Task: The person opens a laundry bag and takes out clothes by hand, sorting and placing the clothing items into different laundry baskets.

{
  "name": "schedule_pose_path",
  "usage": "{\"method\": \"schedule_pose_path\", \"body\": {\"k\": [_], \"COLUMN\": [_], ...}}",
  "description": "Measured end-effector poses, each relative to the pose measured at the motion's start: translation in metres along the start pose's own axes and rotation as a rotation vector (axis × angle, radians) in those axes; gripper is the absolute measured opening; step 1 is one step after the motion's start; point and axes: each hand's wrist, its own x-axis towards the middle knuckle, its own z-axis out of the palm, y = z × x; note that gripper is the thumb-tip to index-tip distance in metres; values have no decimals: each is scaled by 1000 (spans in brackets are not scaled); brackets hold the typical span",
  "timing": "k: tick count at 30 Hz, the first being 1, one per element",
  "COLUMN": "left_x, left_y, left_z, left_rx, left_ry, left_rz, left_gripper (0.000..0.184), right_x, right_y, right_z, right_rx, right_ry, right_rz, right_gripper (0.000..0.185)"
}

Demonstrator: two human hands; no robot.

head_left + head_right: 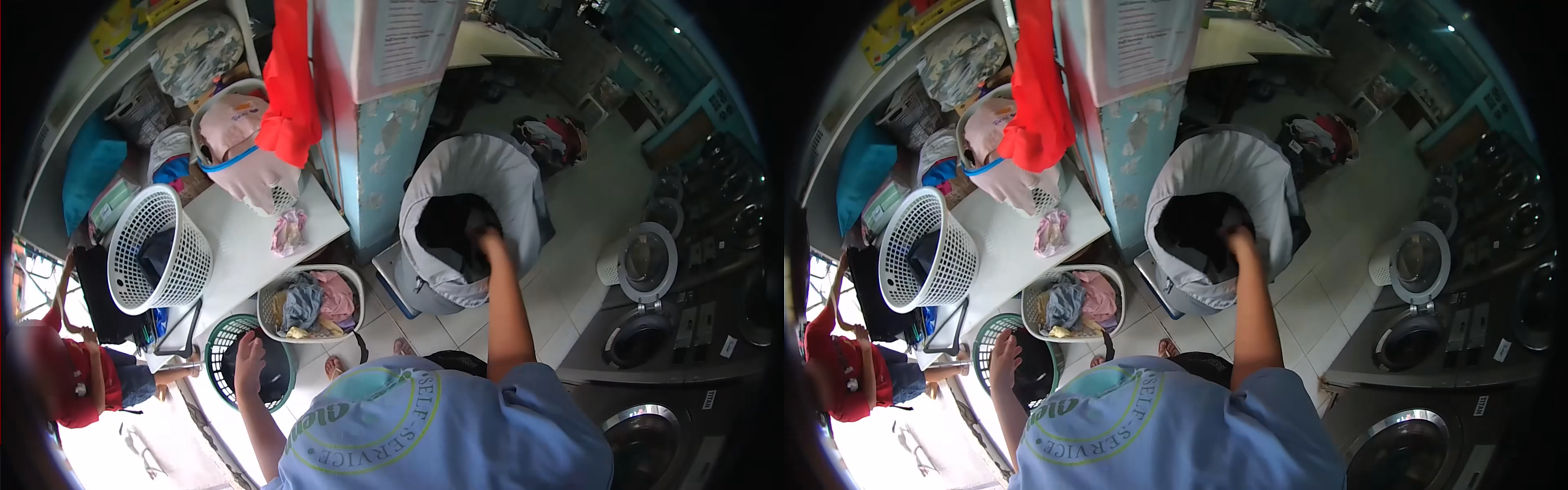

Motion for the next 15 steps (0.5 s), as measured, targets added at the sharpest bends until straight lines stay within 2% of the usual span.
{"method": "schedule_pose_path", "body": {"k": [1,3,4,6,10,12,13,15], "left_x": [0,-2,-3,-6,-18,-13,-18,-32], "left_y": [2,8,10,16,38,41,55,88], "left_z": [10,29,39,57,95,112,123,152], "left_rx": [-6,14,30,33,45,48,49,16], "left_ry": [-26,-93,-74,-100,-190,-279,-279,-386], "left_rz": [3,10,-3,-2,26,68,68,302], "left_gripper": [45,42,41,41,40,37,37,37], "right_x": [24,0,-2,7,27,-14,-17,-18], "right_y": [20,11,10,15,17,-32,-40,-53], "right_z": [22,32,40,57,55,5,-12,-39], "right_rx": [-147,-153,-152,-368,-286,344,346,985], "right_ry": [-90,-158,-158,-18,-165,-187,-187,-513], "right_rz": [-116,-234,-228,-230,-97,91,91,-6], "right_gripper": [45,51,51,53,56,45,45,46]}}
